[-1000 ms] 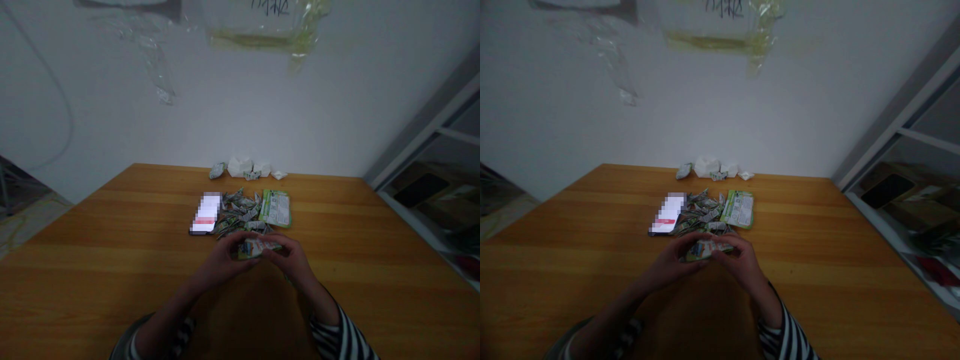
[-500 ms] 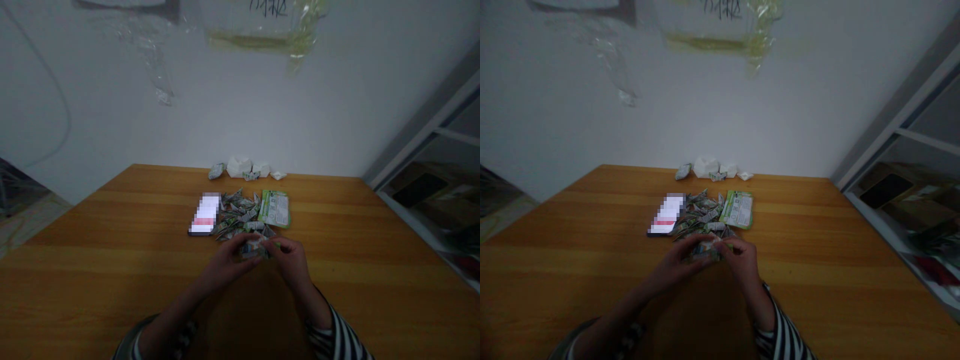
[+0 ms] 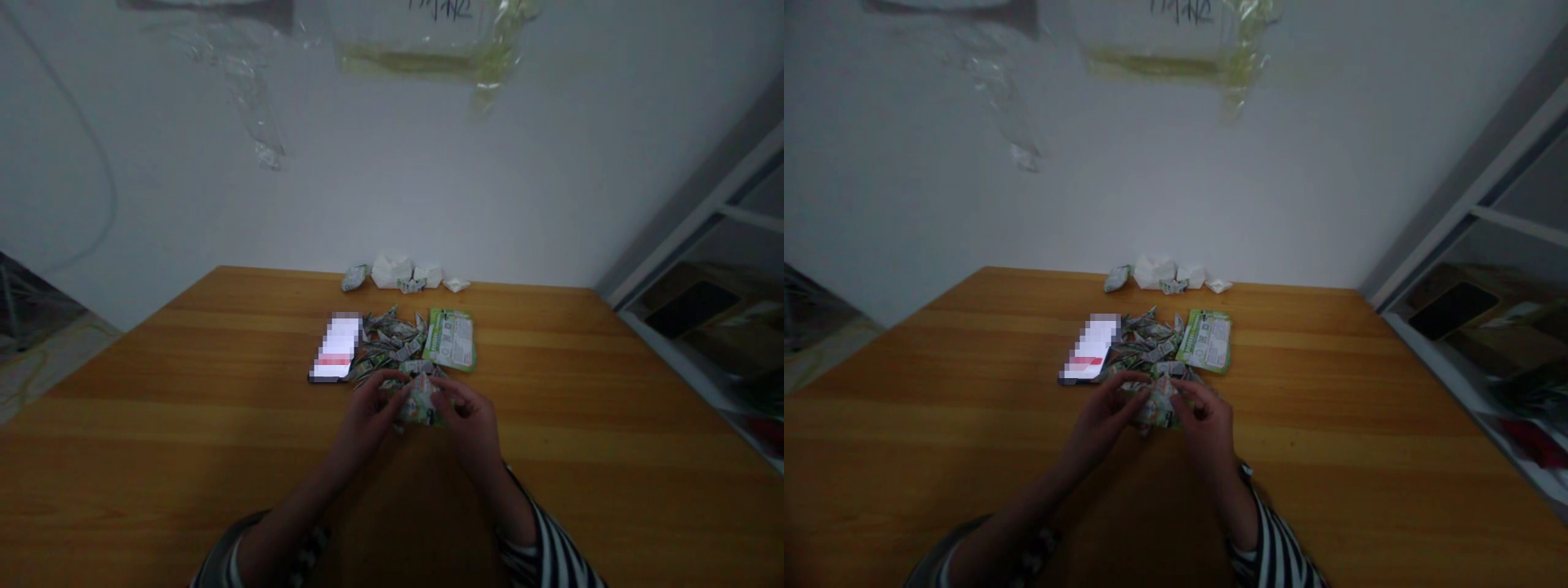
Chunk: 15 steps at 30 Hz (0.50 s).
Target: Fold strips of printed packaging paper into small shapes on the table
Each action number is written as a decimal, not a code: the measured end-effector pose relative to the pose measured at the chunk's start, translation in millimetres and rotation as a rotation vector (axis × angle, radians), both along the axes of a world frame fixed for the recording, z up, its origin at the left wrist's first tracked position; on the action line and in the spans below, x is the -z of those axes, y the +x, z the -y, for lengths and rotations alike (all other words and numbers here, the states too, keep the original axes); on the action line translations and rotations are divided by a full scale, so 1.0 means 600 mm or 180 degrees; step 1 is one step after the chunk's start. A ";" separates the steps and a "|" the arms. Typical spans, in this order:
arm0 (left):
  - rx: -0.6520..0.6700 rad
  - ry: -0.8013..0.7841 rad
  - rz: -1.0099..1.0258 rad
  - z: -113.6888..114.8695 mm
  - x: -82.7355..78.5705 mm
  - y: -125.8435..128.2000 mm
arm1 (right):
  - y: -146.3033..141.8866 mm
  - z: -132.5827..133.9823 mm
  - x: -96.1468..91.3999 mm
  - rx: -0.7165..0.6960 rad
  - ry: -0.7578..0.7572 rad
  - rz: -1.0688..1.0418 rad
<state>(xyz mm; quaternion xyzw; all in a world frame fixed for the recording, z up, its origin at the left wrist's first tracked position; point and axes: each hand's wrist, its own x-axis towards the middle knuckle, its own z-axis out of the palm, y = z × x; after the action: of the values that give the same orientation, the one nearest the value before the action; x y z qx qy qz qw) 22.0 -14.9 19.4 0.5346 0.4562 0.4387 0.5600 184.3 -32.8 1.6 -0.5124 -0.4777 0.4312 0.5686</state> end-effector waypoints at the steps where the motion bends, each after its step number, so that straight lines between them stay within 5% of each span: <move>1: 0.0000 0.0023 -0.0035 0.000 0.000 0.000 | -0.002 0.001 -0.002 -0.0097 0.0007 -0.0025; 10: 0.0703 0.0266 -0.0407 0.000 -0.026 -0.017 | 0.015 -0.002 -0.006 -0.0725 -0.0219 -0.0366; 15: 0.0701 0.0669 -0.0740 0.002 -0.035 -0.027 | 0.029 -0.001 -0.011 -0.0825 0.0031 -0.0244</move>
<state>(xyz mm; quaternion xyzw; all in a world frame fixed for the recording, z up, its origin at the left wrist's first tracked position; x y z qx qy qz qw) 6.1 -16.2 40.1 0.6839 0.4082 0.3553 0.4893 201.6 -32.1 8.2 -0.4268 -0.5199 0.5180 0.5284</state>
